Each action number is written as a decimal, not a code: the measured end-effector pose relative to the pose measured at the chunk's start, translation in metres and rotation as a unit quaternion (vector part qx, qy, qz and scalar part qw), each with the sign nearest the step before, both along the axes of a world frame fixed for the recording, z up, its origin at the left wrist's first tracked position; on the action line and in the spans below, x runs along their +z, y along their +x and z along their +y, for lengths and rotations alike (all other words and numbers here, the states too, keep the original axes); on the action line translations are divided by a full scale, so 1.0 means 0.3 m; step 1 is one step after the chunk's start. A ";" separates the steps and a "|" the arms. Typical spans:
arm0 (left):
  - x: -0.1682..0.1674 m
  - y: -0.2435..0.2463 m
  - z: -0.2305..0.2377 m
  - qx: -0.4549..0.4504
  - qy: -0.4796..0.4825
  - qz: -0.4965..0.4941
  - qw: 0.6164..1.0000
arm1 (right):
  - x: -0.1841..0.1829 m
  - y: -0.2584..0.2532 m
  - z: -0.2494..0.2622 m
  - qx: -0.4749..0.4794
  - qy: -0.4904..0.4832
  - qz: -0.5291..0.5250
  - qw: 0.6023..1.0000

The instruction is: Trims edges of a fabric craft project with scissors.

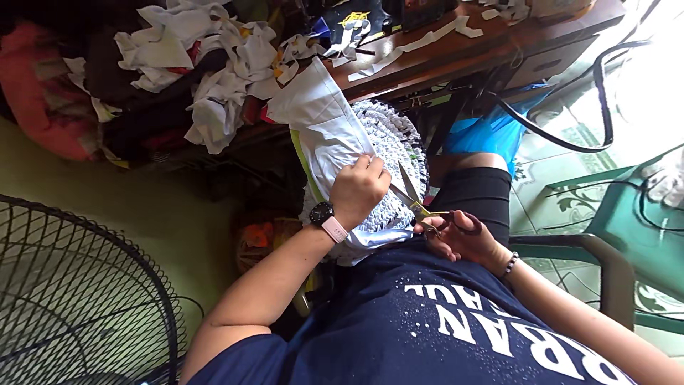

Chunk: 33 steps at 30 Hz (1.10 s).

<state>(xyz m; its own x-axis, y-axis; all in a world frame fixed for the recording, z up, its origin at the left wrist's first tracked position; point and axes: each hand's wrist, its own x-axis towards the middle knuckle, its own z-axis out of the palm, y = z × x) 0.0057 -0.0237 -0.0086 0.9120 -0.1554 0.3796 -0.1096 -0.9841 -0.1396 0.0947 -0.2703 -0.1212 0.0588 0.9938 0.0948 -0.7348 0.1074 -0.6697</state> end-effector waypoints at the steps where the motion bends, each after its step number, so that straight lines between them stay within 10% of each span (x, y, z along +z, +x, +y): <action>1: 0.000 -0.001 -0.006 0.003 0.002 0.001 1.000 | 0.001 0.000 0.000 -0.003 -0.005 -0.002 1.000; 33: -0.036 -0.001 -0.042 0.045 -0.009 -0.044 0.998 | 0.022 -0.009 0.005 -0.002 -0.014 -0.022 1.000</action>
<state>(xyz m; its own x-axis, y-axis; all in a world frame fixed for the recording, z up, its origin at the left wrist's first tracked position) 0.0054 -0.0363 -0.0195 0.8852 -0.0660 0.4604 -0.0083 -0.9920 -0.1263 0.0920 -0.2688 -0.1145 0.0585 0.9958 0.0701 -0.7046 0.0909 -0.7038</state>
